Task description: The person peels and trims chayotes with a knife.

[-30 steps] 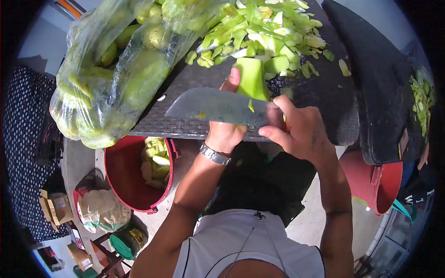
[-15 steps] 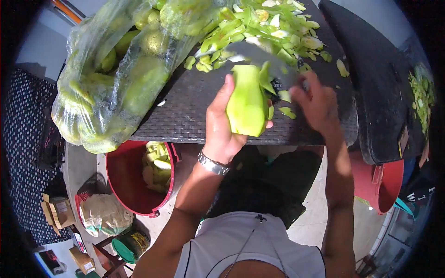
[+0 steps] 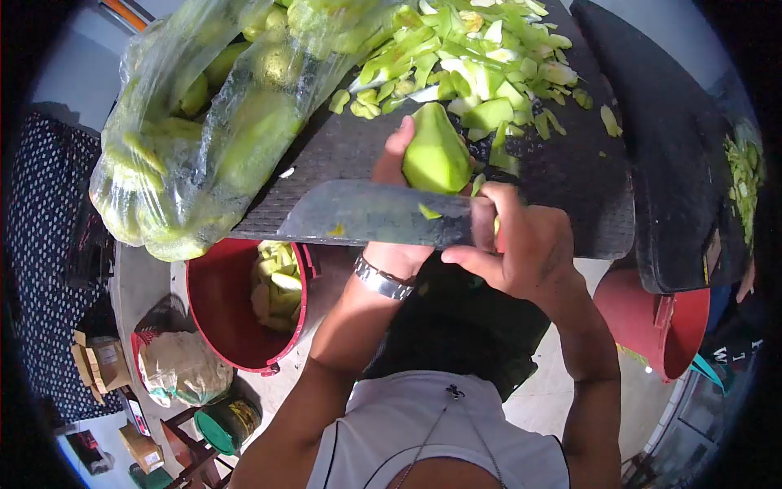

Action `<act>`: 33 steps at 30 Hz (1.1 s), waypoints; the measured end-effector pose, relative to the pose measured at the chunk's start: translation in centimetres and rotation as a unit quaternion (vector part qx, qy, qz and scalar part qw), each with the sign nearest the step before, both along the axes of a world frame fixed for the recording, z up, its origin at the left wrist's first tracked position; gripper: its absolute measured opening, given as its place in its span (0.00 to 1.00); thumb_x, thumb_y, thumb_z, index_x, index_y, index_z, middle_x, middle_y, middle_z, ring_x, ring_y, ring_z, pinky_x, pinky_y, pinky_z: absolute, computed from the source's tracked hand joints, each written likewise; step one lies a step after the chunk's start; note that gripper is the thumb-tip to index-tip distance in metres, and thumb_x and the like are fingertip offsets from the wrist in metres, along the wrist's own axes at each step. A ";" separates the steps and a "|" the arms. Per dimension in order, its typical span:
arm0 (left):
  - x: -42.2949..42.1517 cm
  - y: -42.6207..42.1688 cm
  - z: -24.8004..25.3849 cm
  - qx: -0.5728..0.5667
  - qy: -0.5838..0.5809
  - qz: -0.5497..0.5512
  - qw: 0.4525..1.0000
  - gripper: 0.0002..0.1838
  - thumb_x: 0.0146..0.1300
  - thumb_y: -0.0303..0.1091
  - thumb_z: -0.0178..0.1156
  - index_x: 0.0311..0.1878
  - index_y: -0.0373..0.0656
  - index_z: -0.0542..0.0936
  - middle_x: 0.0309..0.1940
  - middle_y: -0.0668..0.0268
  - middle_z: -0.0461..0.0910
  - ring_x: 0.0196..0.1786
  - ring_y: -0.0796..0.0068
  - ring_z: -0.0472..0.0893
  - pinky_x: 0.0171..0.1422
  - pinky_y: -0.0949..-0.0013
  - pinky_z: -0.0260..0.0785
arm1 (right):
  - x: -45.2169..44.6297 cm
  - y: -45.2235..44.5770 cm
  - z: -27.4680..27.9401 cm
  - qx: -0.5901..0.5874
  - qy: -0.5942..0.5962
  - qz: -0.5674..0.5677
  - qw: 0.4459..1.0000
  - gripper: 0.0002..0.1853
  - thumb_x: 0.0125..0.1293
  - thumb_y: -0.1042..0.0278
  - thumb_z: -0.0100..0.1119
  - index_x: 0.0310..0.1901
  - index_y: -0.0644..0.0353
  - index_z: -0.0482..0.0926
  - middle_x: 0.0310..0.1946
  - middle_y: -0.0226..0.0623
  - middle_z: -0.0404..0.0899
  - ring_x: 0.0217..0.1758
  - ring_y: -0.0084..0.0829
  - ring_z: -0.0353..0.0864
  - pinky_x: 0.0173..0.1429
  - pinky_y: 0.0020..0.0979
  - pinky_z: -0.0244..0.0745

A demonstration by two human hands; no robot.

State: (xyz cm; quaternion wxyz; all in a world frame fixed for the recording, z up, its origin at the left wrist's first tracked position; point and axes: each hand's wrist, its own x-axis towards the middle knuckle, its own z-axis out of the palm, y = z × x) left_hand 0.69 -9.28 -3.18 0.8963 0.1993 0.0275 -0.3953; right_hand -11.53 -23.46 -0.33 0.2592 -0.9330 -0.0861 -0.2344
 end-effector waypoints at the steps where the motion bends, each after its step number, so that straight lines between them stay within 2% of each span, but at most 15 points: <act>1: 0.0 -0.2 -0.4 -0.013 0.004 0.008 1.000 0.26 0.74 0.56 0.57 0.56 0.40 0.82 0.45 0.54 0.88 0.43 0.55 0.88 0.47 0.55 0.84 | 0.0 0.1 -0.4 -0.016 -0.013 0.004 1.000 0.36 0.53 0.39 0.79 0.50 0.62 0.76 0.16 0.31 0.75 0.19 0.36 0.82 0.25 0.35 0.75; 4: 0.2 0.4 -0.9 0.004 -0.017 -0.022 1.000 0.25 0.73 0.54 0.58 0.55 0.39 0.82 0.44 0.53 0.87 0.41 0.55 0.88 0.45 0.56 0.84 | 0.2 0.2 -0.8 -0.054 -0.029 0.006 0.998 0.39 0.50 0.36 0.80 0.50 0.61 0.76 0.16 0.31 0.75 0.19 0.35 0.82 0.25 0.35 0.75; 7: -0.5 -0.1 0.5 0.082 -0.014 0.023 0.996 0.25 0.73 0.53 0.58 0.55 0.38 0.81 0.43 0.53 0.87 0.41 0.55 0.88 0.47 0.56 0.84 | 0.4 -0.1 -0.5 -0.070 -0.033 0.014 0.997 0.39 0.51 0.35 0.79 0.51 0.61 0.76 0.17 0.30 0.76 0.19 0.35 0.82 0.25 0.35 0.75; 11: -0.5 -0.4 0.3 0.039 -0.021 0.041 0.998 0.26 0.72 0.52 0.58 0.58 0.38 0.80 0.45 0.53 0.86 0.44 0.57 0.87 0.52 0.55 0.82 | 1.0 -1.5 -1.1 -0.043 0.017 -0.002 0.999 0.37 0.54 0.36 0.77 0.52 0.60 0.75 0.18 0.30 0.77 0.20 0.36 0.83 0.26 0.36 0.76; 12: -0.8 -0.4 0.6 0.038 -0.029 0.052 0.998 0.27 0.72 0.53 0.58 0.59 0.37 0.80 0.46 0.53 0.86 0.45 0.57 0.87 0.54 0.55 0.82 | 1.3 -2.2 -0.7 -0.054 0.042 -0.040 0.997 0.34 0.54 0.33 0.76 0.44 0.56 0.75 0.21 0.34 0.82 0.24 0.42 0.87 0.29 0.40 0.81; 14: -0.9 -0.1 0.8 0.021 -0.054 0.033 0.998 0.28 0.72 0.53 0.57 0.61 0.37 0.79 0.50 0.53 0.85 0.48 0.58 0.86 0.57 0.56 0.80 | 1.3 -1.9 -0.1 -0.038 0.033 -0.019 0.999 0.34 0.53 0.34 0.77 0.44 0.57 0.75 0.21 0.35 0.82 0.24 0.43 0.87 0.28 0.41 0.81; 17: -1.4 -0.7 1.8 0.051 -0.050 0.041 0.997 0.26 0.70 0.54 0.60 0.55 0.39 0.80 0.42 0.60 0.84 0.44 0.64 0.85 0.53 0.62 0.79 | 1.1 -1.8 1.0 -0.029 0.037 0.018 0.999 0.34 0.55 0.36 0.77 0.45 0.59 0.74 0.21 0.37 0.81 0.24 0.45 0.86 0.27 0.41 0.80; 18: -1.6 -0.6 1.9 0.051 -0.048 0.035 0.997 0.27 0.71 0.55 0.60 0.57 0.39 0.80 0.43 0.60 0.85 0.44 0.65 0.85 0.52 0.61 0.79 | 1.3 -2.1 1.0 -0.035 0.030 0.029 0.998 0.34 0.55 0.36 0.77 0.45 0.59 0.74 0.21 0.37 0.81 0.24 0.45 0.86 0.27 0.41 0.80; 21: -1.0 -0.1 0.8 0.018 -0.069 0.013 0.997 0.29 0.73 0.55 0.57 0.62 0.37 0.79 0.50 0.53 0.86 0.47 0.60 0.88 0.56 0.58 0.81 | 1.2 -2.2 0.8 -0.027 0.036 0.043 0.998 0.34 0.57 0.37 0.76 0.45 0.60 0.74 0.21 0.37 0.81 0.24 0.45 0.87 0.27 0.41 0.80; 24: -0.6 -0.1 0.2 -0.046 -0.035 -0.024 0.998 0.29 0.74 0.56 0.57 0.62 0.38 0.79 0.49 0.54 0.87 0.47 0.59 0.88 0.55 0.58 0.81 | 1.0 -2.2 1.3 -0.042 0.036 0.051 0.997 0.32 0.59 0.37 0.75 0.44 0.60 0.73 0.20 0.37 0.80 0.24 0.44 0.87 0.27 0.41 0.80; 25: -0.6 -0.3 0.2 -0.020 -0.045 -0.013 0.999 0.29 0.74 0.56 0.57 0.62 0.38 0.79 0.49 0.54 0.87 0.47 0.59 0.88 0.55 0.57 0.81 | 0.9 -2.1 1.5 -0.052 0.033 0.057 0.996 0.32 0.59 0.37 0.75 0.44 0.60 0.73 0.20 0.36 0.80 0.24 0.44 0.87 0.27 0.41 0.80; 28: -0.9 -0.4 0.5 0.036 -0.070 0.035 0.996 0.29 0.74 0.55 0.57 0.62 0.39 0.79 0.48 0.55 0.87 0.47 0.59 0.87 0.56 0.55 0.81 | 1.4 -3.7 0.1 0.050 0.098 0.066 0.992 0.30 0.62 0.38 0.73 0.43 0.59 0.73 0.19 0.35 0.80 0.23 0.44 0.87 0.27 0.41 0.80; 31: -0.6 -0.2 0.1 0.039 -0.089 0.033 0.995 0.29 0.74 0.56 0.57 0.61 0.39 0.80 0.47 0.56 0.87 0.47 0.58 0.87 0.55 0.53 0.81 | 0.9 -3.2 -0.3 0.062 0.077 0.033 0.995 0.29 0.64 0.38 0.71 0.42 0.58 0.72 0.19 0.33 0.80 0.23 0.43 0.87 0.27 0.40 0.80; 33: -0.7 -0.3 -0.2 0.039 -0.074 0.013 0.996 0.29 0.74 0.58 0.56 0.60 0.40 0.80 0.47 0.57 0.87 0.46 0.58 0.87 0.54 0.53 0.81 | 1.1 -2.8 0.5 0.013 0.049 0.053 0.997 0.28 0.64 0.38 0.71 0.42 0.58 0.72 0.19 0.32 0.80 0.23 0.42 0.87 0.27 0.40 0.80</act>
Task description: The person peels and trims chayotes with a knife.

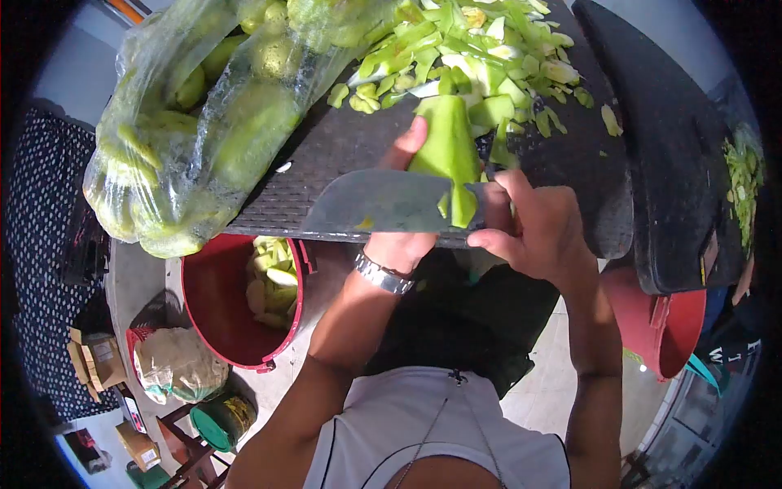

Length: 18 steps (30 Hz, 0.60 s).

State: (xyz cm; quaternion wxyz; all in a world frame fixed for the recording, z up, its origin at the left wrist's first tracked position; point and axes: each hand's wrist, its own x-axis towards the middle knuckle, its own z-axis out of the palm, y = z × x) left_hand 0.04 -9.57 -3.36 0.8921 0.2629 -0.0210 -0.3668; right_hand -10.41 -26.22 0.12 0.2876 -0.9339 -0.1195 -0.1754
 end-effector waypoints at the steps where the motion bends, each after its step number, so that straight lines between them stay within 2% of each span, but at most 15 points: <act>1: -0.1 0.0 -0.1 0.003 0.009 -0.012 1.000 0.29 0.74 0.58 0.56 0.60 0.40 0.80 0.48 0.57 0.87 0.46 0.57 0.87 0.54 0.53 0.81 | 0.0 0.1 0.2 -0.022 -0.015 0.009 1.000 0.28 0.65 0.38 0.70 0.42 0.57 0.72 0.19 0.32 0.80 0.23 0.42 0.87 0.27 0.40 0.80; 4: -1.1 0.8 -0.5 -0.056 0.030 0.044 0.997 0.30 0.74 0.60 0.56 0.60 0.40 0.79 0.50 0.58 0.86 0.46 0.59 0.87 0.55 0.55 0.80 | 1.1 -2.4 -0.7 -0.012 0.032 -0.039 0.999 0.28 0.66 0.38 0.69 0.42 0.57 0.73 0.19 0.32 0.80 0.23 0.42 0.87 0.28 0.41 0.80; 8: -0.9 -0.2 0.2 0.024 0.062 0.071 0.995 0.31 0.78 0.59 0.48 0.61 0.39 0.77 0.50 0.58 0.86 0.47 0.59 0.87 0.40 0.54 0.83 | 0.6 -0.9 0.2 0.015 0.012 -0.003 1.000 0.27 0.68 0.37 0.66 0.41 0.57 0.73 0.20 0.34 0.81 0.23 0.43 0.86 0.28 0.41 0.79; 11: -1.5 0.1 -0.3 0.041 0.010 0.063 0.997 0.28 0.78 0.57 0.51 0.60 0.38 0.79 0.51 0.55 0.86 0.46 0.60 0.87 0.41 0.56 0.83 | 1.9 -2.7 -0.5 0.015 0.050 -0.051 0.997 0.26 0.67 0.40 0.69 0.41 0.57 0.73 0.22 0.36 0.81 0.24 0.45 0.86 0.29 0.42 0.79; 13: -1.4 0.6 -0.6 0.056 -0.021 0.057 0.997 0.27 0.78 0.54 0.52 0.60 0.37 0.78 0.49 0.53 0.85 0.44 0.58 0.88 0.39 0.56 0.83 | 1.6 -2.2 -0.2 0.023 0.040 -0.032 0.998 0.25 0.66 0.42 0.70 0.41 0.57 0.73 0.22 0.37 0.81 0.24 0.46 0.86 0.29 0.42 0.78; 15: -1.0 0.3 -0.7 0.021 0.023 0.053 0.998 0.28 0.78 0.54 0.50 0.61 0.37 0.77 0.48 0.53 0.85 0.43 0.56 0.88 0.34 0.54 0.83 | 1.1 -1.2 0.8 0.014 0.039 0.009 0.999 0.22 0.67 0.46 0.70 0.41 0.56 0.73 0.23 0.40 0.81 0.26 0.48 0.86 0.30 0.43 0.78; 16: -0.8 0.0 -0.7 0.002 0.044 0.050 0.998 0.28 0.78 0.54 0.49 0.61 0.37 0.77 0.47 0.53 0.85 0.42 0.55 0.88 0.32 0.54 0.82 | 1.5 -1.6 0.3 0.013 0.024 -0.010 1.000 0.22 0.66 0.46 0.70 0.41 0.56 0.74 0.23 0.40 0.81 0.26 0.48 0.86 0.31 0.43 0.78; 17: -1.3 0.2 -1.1 -0.070 0.054 0.068 0.994 0.28 0.77 0.54 0.50 0.62 0.37 0.76 0.47 0.53 0.85 0.42 0.54 0.88 0.33 0.54 0.82 | 2.2 -2.4 -0.7 0.014 0.008 -0.027 1.000 0.22 0.66 0.45 0.70 0.42 0.56 0.74 0.23 0.40 0.81 0.27 0.48 0.87 0.31 0.43 0.78; 18: -1.0 0.7 -1.0 0.025 0.019 0.029 0.999 0.31 0.77 0.58 0.51 0.64 0.38 0.76 0.48 0.53 0.85 0.46 0.54 0.87 0.34 0.54 0.83 | 2.8 -3.1 -1.4 0.018 -0.005 -0.046 0.999 0.23 0.66 0.45 0.70 0.43 0.56 0.75 0.23 0.40 0.82 0.28 0.48 0.87 0.31 0.42 0.78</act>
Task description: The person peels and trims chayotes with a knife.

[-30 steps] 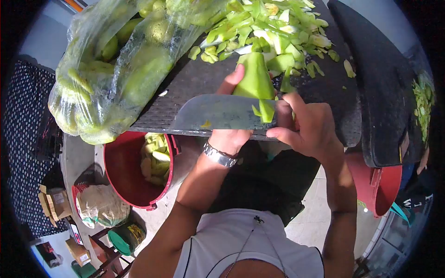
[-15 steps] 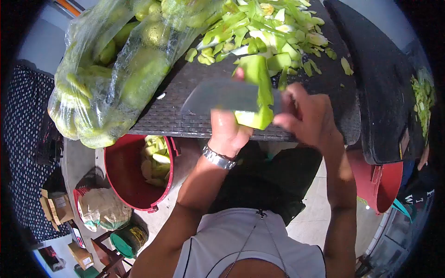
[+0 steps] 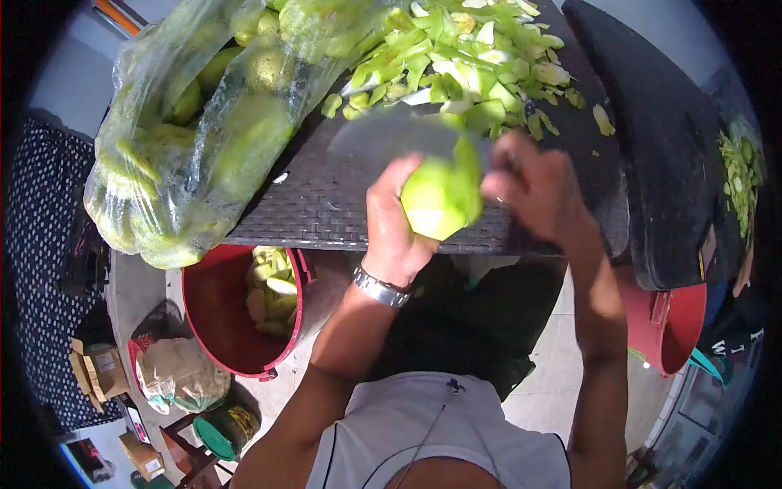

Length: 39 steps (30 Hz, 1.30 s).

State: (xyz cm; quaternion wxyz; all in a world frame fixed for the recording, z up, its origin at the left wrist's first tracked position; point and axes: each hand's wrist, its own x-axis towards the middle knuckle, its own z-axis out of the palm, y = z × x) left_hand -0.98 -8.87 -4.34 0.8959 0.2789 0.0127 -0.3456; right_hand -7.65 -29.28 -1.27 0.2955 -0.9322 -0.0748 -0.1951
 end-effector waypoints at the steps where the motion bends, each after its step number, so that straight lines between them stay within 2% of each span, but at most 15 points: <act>1: -0.2 -0.1 1.1 0.012 -0.022 -0.015 1.000 0.31 0.77 0.58 0.51 0.65 0.38 0.76 0.49 0.54 0.84 0.48 0.54 0.87 0.35 0.54 0.83 | 0.8 -1.1 0.4 0.016 0.072 -0.088 0.993 0.25 0.68 0.40 0.67 0.46 0.57 0.77 0.22 0.43 0.80 0.25 0.48 0.84 0.31 0.42 0.77; 4: 0.3 0.0 2.1 -0.004 -0.037 -0.035 0.999 0.30 0.78 0.57 0.50 0.67 0.41 0.76 0.52 0.55 0.84 0.51 0.55 0.86 0.37 0.54 0.83 | 3.6 -5.3 -1.6 0.047 0.092 -0.167 0.980 0.28 0.73 0.37 0.61 0.47 0.60 0.77 0.19 0.42 0.78 0.20 0.47 0.79 0.30 0.42 0.77; 6: 0.6 -0.2 2.3 0.006 -0.008 -0.018 1.000 0.30 0.78 0.57 0.50 0.67 0.42 0.76 0.53 0.57 0.84 0.52 0.55 0.86 0.40 0.54 0.83 | 3.3 -5.6 0.5 0.282 0.297 -0.176 0.895 0.31 0.75 0.32 0.52 0.46 0.60 0.78 0.15 0.34 0.68 0.17 0.30 0.71 0.24 0.33 0.67; 7: 0.6 -0.5 2.8 0.030 0.016 0.004 0.999 0.30 0.78 0.57 0.50 0.67 0.42 0.76 0.53 0.57 0.84 0.52 0.56 0.86 0.43 0.53 0.84 | 3.0 -5.3 1.7 0.390 0.390 -0.174 0.816 0.33 0.77 0.30 0.48 0.45 0.60 0.78 0.12 0.29 0.63 0.15 0.22 0.66 0.22 0.28 0.62; 10: 0.8 -0.5 2.6 0.049 0.032 0.010 0.998 0.30 0.78 0.58 0.51 0.67 0.42 0.76 0.54 0.57 0.84 0.53 0.58 0.86 0.49 0.50 0.83 | 1.9 -3.0 2.8 0.493 0.427 -0.092 0.752 0.37 0.77 0.26 0.41 0.46 0.59 0.77 0.13 0.20 0.60 0.15 0.14 0.61 0.21 0.20 0.57; 14: 1.0 -0.3 1.8 0.054 -0.013 -0.035 0.998 0.28 0.78 0.56 0.53 0.66 0.41 0.77 0.55 0.56 0.84 0.55 0.61 0.85 0.57 0.49 0.81 | -0.4 1.4 0.4 0.172 0.114 0.005 0.978 0.21 0.74 0.44 0.63 0.47 0.57 0.78 0.26 0.37 0.77 0.15 0.30 0.66 0.24 0.31 0.69; 15: 0.9 -0.5 1.2 0.063 -0.017 0.005 0.998 0.28 0.78 0.55 0.54 0.66 0.40 0.77 0.55 0.56 0.84 0.55 0.61 0.85 0.58 0.51 0.81 | -1.2 2.2 -0.1 0.019 0.027 -0.001 0.999 0.20 0.74 0.46 0.63 0.47 0.57 0.78 0.29 0.38 0.79 0.15 0.33 0.68 0.23 0.33 0.70; 17: 1.0 -1.3 -0.4 0.078 -0.030 0.082 0.993 0.27 0.78 0.53 0.54 0.65 0.39 0.77 0.55 0.55 0.84 0.54 0.61 0.86 0.59 0.54 0.81 | -1.6 3.2 0.3 -0.096 -0.005 -0.002 0.995 0.18 0.74 0.48 0.63 0.45 0.57 0.77 0.33 0.40 0.81 0.17 0.37 0.74 0.25 0.37 0.73; 20: 1.0 -1.2 -0.8 0.063 -0.036 0.062 0.995 0.26 0.79 0.51 0.55 0.64 0.37 0.77 0.54 0.56 0.85 0.53 0.60 0.86 0.60 0.58 0.80 | -1.7 3.6 2.9 -0.062 0.086 0.012 0.994 0.18 0.73 0.49 0.64 0.43 0.57 0.75 0.33 0.40 0.82 0.23 0.43 0.83 0.28 0.42 0.77; 21: 1.0 -1.0 -0.4 0.062 -0.011 0.046 0.997 0.18 0.74 0.47 0.63 0.57 0.44 0.80 0.46 0.68 0.83 0.48 0.74 0.84 0.53 0.66 0.78 | -1.5 3.4 3.2 -0.106 0.065 0.019 0.992 0.20 0.71 0.48 0.66 0.43 0.58 0.74 0.29 0.39 0.81 0.24 0.45 0.84 0.29 0.43 0.78; 24: 0.9 -0.8 -1.1 0.068 -0.042 0.038 0.996 0.27 0.79 0.52 0.54 0.64 0.37 0.77 0.52 0.56 0.85 0.52 0.61 0.86 0.59 0.59 0.80 | -0.8 2.5 2.8 -0.089 0.055 0.040 0.994 0.24 0.68 0.44 0.69 0.42 0.59 0.73 0.21 0.36 0.80 0.25 0.45 0.86 0.29 0.44 0.78; 27: 0.9 -0.7 -0.4 0.029 -0.023 0.015 0.999 0.20 0.74 0.46 0.64 0.59 0.43 0.79 0.49 0.66 0.83 0.49 0.73 0.84 0.55 0.66 0.79 | -0.4 1.8 2.3 -0.059 0.064 0.056 0.995 0.24 0.68 0.43 0.69 0.42 0.58 0.73 0.21 0.37 0.80 0.26 0.45 0.87 0.30 0.46 0.78; 30: 0.5 -0.6 -0.9 0.006 -0.019 0.085 0.996 0.30 0.77 0.56 0.55 0.64 0.38 0.77 0.50 0.55 0.86 0.48 0.59 0.88 0.48 0.56 0.83 | 0.5 0.3 0.2 -0.074 0.023 0.001 0.997 0.23 0.70 0.44 0.67 0.43 0.57 0.74 0.23 0.40 0.82 0.28 0.47 0.87 0.32 0.48 0.78; 35: 1.0 0.3 2.8 0.109 -0.057 0.010 0.992 0.29 0.77 0.55 0.54 0.65 0.38 0.77 0.49 0.55 0.86 0.42 0.57 0.89 0.40 0.56 0.84 | 2.0 -4.0 0.1 0.033 0.083 -0.161 0.983 0.21 0.73 0.44 0.62 0.44 0.58 0.77 0.27 0.45 0.84 0.31 0.52 0.87 0.38 0.48 0.78; 39: 2.1 -1.2 0.4 0.049 -0.021 0.052 0.997 0.22 0.75 0.47 0.60 0.62 0.42 0.78 0.49 0.62 0.84 0.46 0.67 0.86 0.50 0.62 0.81 | 0.3 0.9 1.7 0.070 0.077 -0.004 0.995 0.22 0.72 0.45 0.64 0.43 0.59 0.74 0.25 0.44 0.83 0.29 0.53 0.86 0.35 0.48 0.77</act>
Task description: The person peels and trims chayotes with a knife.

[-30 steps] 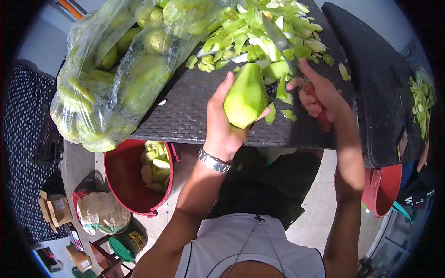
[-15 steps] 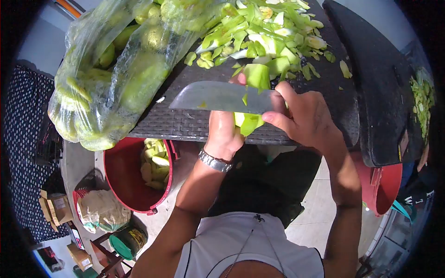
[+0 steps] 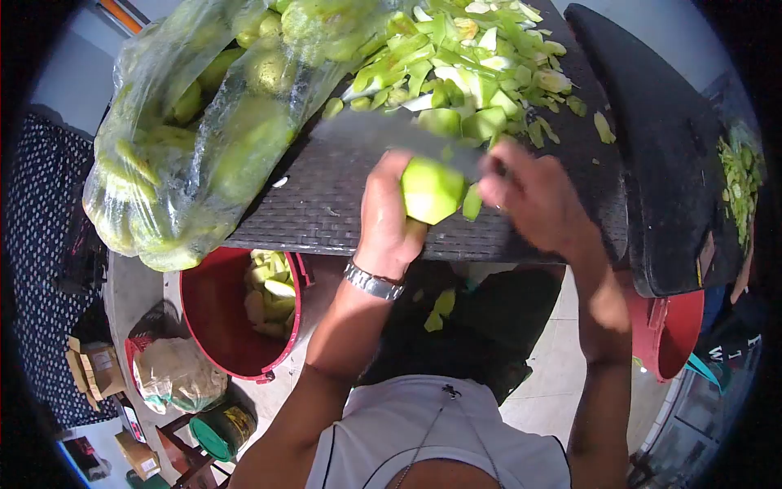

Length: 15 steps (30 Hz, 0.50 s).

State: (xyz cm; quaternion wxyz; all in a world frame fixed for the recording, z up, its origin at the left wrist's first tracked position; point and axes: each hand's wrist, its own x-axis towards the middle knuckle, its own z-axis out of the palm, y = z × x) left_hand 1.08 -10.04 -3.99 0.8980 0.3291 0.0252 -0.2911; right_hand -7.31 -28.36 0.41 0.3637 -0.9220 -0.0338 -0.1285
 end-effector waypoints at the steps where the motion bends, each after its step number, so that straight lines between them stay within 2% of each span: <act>1: 0.0 -0.4 0.1 -0.018 0.011 0.025 0.999 0.19 0.75 0.45 0.62 0.61 0.45 0.78 0.49 0.65 0.84 0.47 0.71 0.85 0.52 0.64 0.79 | -0.3 1.2 0.7 -0.012 0.014 0.030 0.999 0.22 0.72 0.45 0.64 0.43 0.60 0.73 0.25 0.43 0.82 0.28 0.53 0.85 0.34 0.48 0.78; 2: -0.2 -0.4 0.5 -0.003 -0.012 0.019 1.000 0.18 0.74 0.44 0.64 0.59 0.44 0.79 0.48 0.66 0.83 0.47 0.73 0.84 0.51 0.63 0.79 | -0.5 1.7 1.0 -0.023 0.028 0.060 0.998 0.23 0.72 0.45 0.65 0.42 0.60 0.72 0.24 0.42 0.81 0.28 0.52 0.85 0.33 0.47 0.78; 5: 0.0 0.0 -0.1 -0.008 -0.022 -0.014 1.000 0.18 0.74 0.44 0.64 0.59 0.43 0.79 0.47 0.66 0.83 0.47 0.73 0.84 0.52 0.64 0.79 | -0.4 1.6 1.0 -0.153 -0.064 0.047 0.985 0.25 0.70 0.45 0.67 0.41 0.59 0.70 0.23 0.39 0.80 0.26 0.51 0.84 0.31 0.47 0.78; 8: -0.5 0.3 -0.2 -0.009 -0.018 -0.017 1.000 0.18 0.74 0.45 0.64 0.59 0.43 0.79 0.47 0.66 0.83 0.48 0.73 0.84 0.52 0.64 0.79 | 0.6 0.4 -0.2 -0.100 -0.035 0.067 0.992 0.25 0.68 0.44 0.68 0.40 0.59 0.69 0.22 0.38 0.80 0.24 0.49 0.84 0.30 0.47 0.78; 11: -1.1 0.5 0.2 0.028 -0.023 0.007 0.999 0.28 0.77 0.57 0.54 0.63 0.41 0.76 0.50 0.58 0.85 0.47 0.60 0.87 0.39 0.58 0.82 | 0.6 0.1 0.0 -0.124 -0.054 0.054 0.989 0.24 0.69 0.44 0.67 0.41 0.59 0.71 0.23 0.40 0.81 0.26 0.48 0.85 0.32 0.46 0.77; 14: -1.4 1.1 2.0 0.080 -0.055 -0.042 0.994 0.28 0.77 0.56 0.54 0.64 0.41 0.76 0.51 0.57 0.85 0.46 0.59 0.88 0.37 0.59 0.82 | 1.8 -3.1 -2.1 -0.093 -0.057 -0.034 0.993 0.21 0.71 0.46 0.65 0.43 0.58 0.74 0.24 0.41 0.81 0.30 0.49 0.87 0.35 0.46 0.78; 15: -1.4 1.3 1.9 0.076 -0.057 -0.035 0.995 0.27 0.77 0.55 0.54 0.64 0.41 0.76 0.51 0.57 0.85 0.45 0.59 0.88 0.37 0.58 0.82 | 1.9 -3.8 -2.1 -0.051 -0.031 -0.070 0.996 0.20 0.72 0.47 0.65 0.43 0.58 0.75 0.24 0.42 0.81 0.31 0.49 0.87 0.36 0.46 0.78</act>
